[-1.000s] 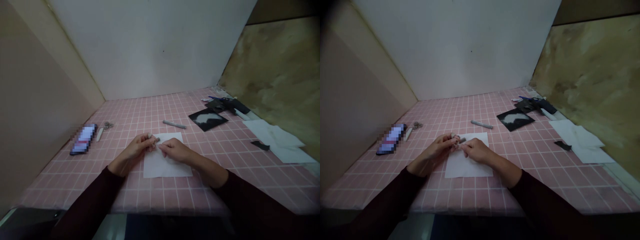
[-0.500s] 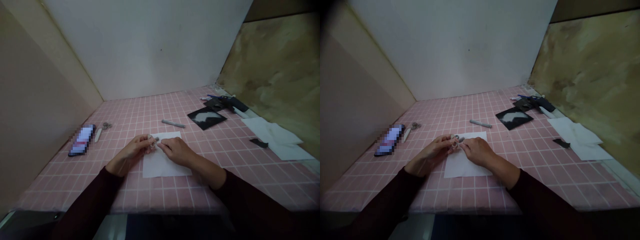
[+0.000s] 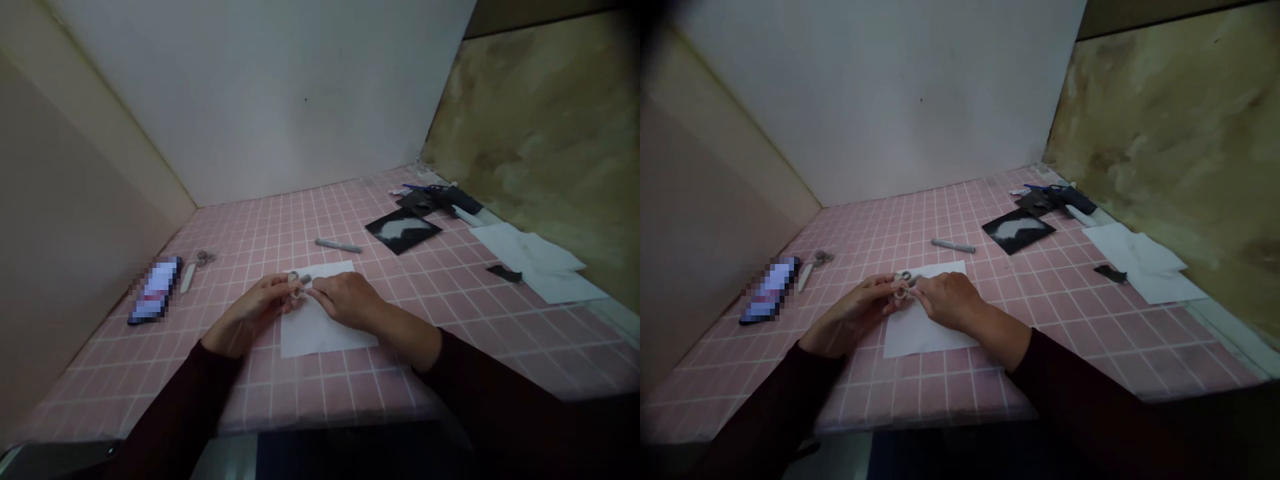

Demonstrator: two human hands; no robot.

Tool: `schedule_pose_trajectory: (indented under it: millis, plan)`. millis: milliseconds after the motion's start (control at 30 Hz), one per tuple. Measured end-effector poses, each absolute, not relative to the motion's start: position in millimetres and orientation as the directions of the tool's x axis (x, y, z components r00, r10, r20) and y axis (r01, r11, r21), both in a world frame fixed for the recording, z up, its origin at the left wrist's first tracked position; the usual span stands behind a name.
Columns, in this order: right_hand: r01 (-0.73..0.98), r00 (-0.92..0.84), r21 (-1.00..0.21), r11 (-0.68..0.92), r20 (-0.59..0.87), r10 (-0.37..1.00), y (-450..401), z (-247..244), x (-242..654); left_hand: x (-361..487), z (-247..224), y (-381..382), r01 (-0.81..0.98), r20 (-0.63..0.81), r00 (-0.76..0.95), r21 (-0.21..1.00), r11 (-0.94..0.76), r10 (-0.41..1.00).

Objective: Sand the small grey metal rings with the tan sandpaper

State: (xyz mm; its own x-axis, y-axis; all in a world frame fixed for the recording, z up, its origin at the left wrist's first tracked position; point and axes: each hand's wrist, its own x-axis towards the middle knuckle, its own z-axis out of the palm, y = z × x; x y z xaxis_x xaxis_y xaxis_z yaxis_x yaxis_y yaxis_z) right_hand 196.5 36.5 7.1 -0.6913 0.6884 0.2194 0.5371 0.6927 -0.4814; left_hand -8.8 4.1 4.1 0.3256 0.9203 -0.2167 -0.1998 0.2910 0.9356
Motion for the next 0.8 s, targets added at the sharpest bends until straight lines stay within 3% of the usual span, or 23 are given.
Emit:
schedule_pose_trajectory:
  millis: [33,100,167,233,300,333,400,500,567,600,667,733,800]
  plan:
    - [0.529,-0.687,-0.513,0.676,0.209,0.696,36.2,7.5,195.8,-8.5,4.2,4.3,-0.205,-0.208,0.315,0.937,0.281,0.926]
    - [0.474,-0.686,-0.687,0.552,0.105,0.720,37.1,8.3,194.0,-7.3,4.8,4.3,-0.216,-0.172,0.275,0.948,0.235,0.946]
    - [0.390,-0.721,-0.882,0.266,-0.112,0.684,39.1,9.5,192.6,-5.6,5.5,3.8,-0.218,-0.126,0.241,0.959,0.180,0.962]
    - [0.333,-0.780,-0.941,-0.055,-0.308,0.544,41.3,10.4,192.4,-4.4,6.1,3.0,-0.211,-0.088,0.228,0.968,0.137,0.970]
    - [0.316,-0.806,-0.930,-0.185,-0.366,0.465,42.9,10.6,193.1,-4.1,6.4,2.5,-0.209,-0.076,0.226,0.970,0.124,0.971]
    - [0.323,-0.798,-0.936,-0.143,-0.350,0.490,43.3,10.3,193.6,-4.3,6.5,2.4,-0.210,-0.086,0.228,0.968,0.135,0.970]
    - [0.360,-0.751,-0.924,0.129,-0.205,0.628,43.0,9.0,194.8,-5.1,6.8,2.4,-0.210,-0.136,0.249,0.959,0.191,0.959]
    - [0.489,-0.685,-0.655,0.576,0.120,0.718,40.3,7.2,196.5,-6.7,8.0,2.7,-0.205,-0.215,0.282,0.939,0.277,0.935]
    - [0.539,-0.680,-0.519,0.663,0.197,0.707,38.4,7.2,196.7,-7.1,8.7,3.0,-0.208,-0.231,0.288,0.932,0.296,0.929]
    - [0.538,-0.678,-0.527,0.659,0.194,0.709,37.9,7.7,196.4,-6.9,8.9,3.2,-0.213,-0.225,0.281,0.933,0.289,0.933]
    - [0.478,-0.685,-0.671,0.567,0.119,0.719,38.0,9.2,194.9,-5.8,9.0,3.4,-0.226,-0.195,0.255,0.940,0.254,0.947]
    - [0.398,-0.711,-0.863,0.310,-0.076,0.699,39.6,10.9,193.4,-4.3,9.0,3.3,-0.237,-0.155,0.230,0.949,0.209,0.961]
    - [0.344,-0.771,-0.939,-0.021,-0.295,0.565,41.6,11.9,192.7,-3.3,9.1,2.7,-0.235,-0.107,0.223,0.959,0.160,0.969]
